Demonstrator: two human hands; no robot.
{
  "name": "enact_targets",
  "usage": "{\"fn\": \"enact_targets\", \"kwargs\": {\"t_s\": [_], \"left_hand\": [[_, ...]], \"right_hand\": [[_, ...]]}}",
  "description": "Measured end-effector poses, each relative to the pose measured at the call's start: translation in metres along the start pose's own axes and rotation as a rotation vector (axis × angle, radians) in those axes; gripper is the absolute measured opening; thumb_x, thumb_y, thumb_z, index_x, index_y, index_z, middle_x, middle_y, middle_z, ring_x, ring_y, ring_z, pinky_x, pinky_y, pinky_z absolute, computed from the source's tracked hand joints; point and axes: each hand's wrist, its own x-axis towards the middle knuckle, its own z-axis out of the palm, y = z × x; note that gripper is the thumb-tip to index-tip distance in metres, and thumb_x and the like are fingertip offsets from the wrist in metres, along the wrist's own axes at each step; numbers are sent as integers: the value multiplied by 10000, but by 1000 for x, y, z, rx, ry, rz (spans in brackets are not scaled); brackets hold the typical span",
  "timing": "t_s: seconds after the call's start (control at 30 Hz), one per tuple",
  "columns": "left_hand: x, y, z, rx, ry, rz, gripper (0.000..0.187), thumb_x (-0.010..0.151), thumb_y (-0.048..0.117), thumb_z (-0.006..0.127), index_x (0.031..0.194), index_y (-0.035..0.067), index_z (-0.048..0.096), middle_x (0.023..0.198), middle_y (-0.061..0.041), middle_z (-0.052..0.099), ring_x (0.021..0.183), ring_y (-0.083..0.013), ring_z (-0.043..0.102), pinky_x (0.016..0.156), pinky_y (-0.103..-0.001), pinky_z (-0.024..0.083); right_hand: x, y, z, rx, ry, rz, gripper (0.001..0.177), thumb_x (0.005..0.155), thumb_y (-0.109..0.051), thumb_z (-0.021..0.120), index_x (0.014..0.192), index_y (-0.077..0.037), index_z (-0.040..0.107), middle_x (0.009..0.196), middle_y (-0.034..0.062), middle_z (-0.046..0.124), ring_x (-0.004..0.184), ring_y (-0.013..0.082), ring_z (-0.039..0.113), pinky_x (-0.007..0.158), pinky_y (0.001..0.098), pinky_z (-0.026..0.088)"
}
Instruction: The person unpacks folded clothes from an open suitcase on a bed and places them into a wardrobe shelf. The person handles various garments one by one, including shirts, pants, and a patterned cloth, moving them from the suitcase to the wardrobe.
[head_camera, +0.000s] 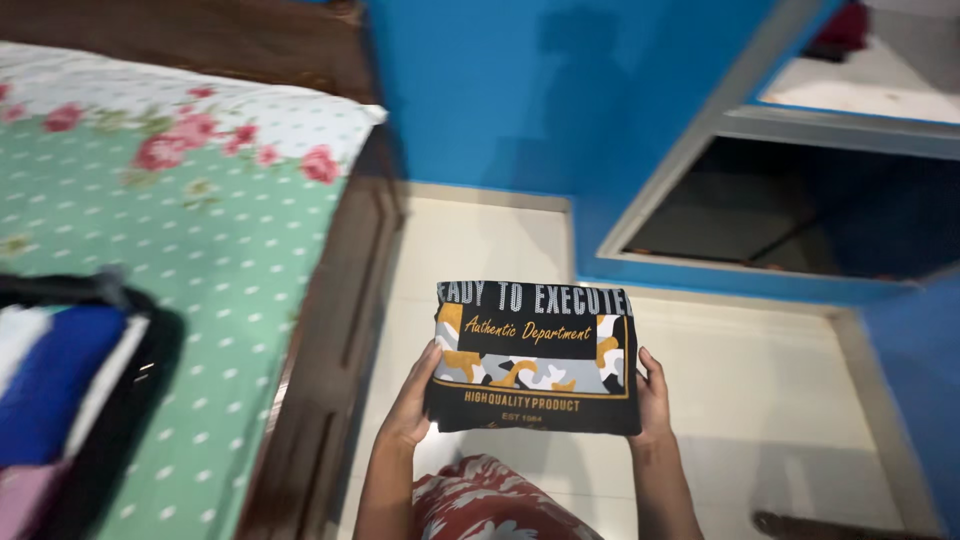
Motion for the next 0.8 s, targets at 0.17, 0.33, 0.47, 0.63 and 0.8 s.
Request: {"fn": "enact_targets", "kwargs": {"t_s": [0.17, 0.33, 0.47, 0.63, 0.8], "left_hand": [[38, -41, 77, 67, -56, -115, 590, 972, 399, 574, 1450, 60, 512, 1347, -79, 627, 1250, -162, 585, 1041, -339, 479], [76, -79, 139, 101, -111, -195, 604, 948, 415, 589, 1431, 58, 526, 1318, -84, 645, 1216, -165, 613, 1021, -334, 496], [106, -98, 170, 140, -120, -271, 626, 946, 437, 588, 1426, 41, 532, 1298, -115, 654, 1193, -194, 627, 999, -342, 510], [154, -119, 218, 163, -120, -332, 640, 930, 441, 585, 1445, 68, 516, 1328, -111, 649, 1216, -192, 624, 1003, -334, 506], [214, -142, 266, 166, -171, -353, 666, 935, 429, 586, 1484, 64, 494, 1378, -112, 618, 1265, -195, 592, 1035, -341, 484]], "right_hand": [[-38, -50, -32, 53, 280, -186, 613, 984, -556, 562, 1393, -99, 577, 1284, 96, 671, 1111, 218, 657, 945, 369, 528], [-69, -98, -64, 89, 404, -220, 674, 957, -591, 518, 1401, -86, 566, 1295, 106, 666, 1135, 232, 649, 955, 378, 524], [-81, -120, -89, 132, 440, -207, 796, 957, -665, 444, 1414, -22, 547, 1313, 145, 657, 1159, 268, 631, 971, 412, 512], [-80, -160, -129, 267, 204, -313, 827, 997, -677, 396, 1432, 18, 505, 1339, 178, 625, 1185, 293, 619, 1025, 451, 468], [-64, -215, -143, 336, 260, -413, 852, 994, -678, 383, 1423, 52, 481, 1352, 207, 608, 1232, 302, 592, 1081, 465, 419]]}}
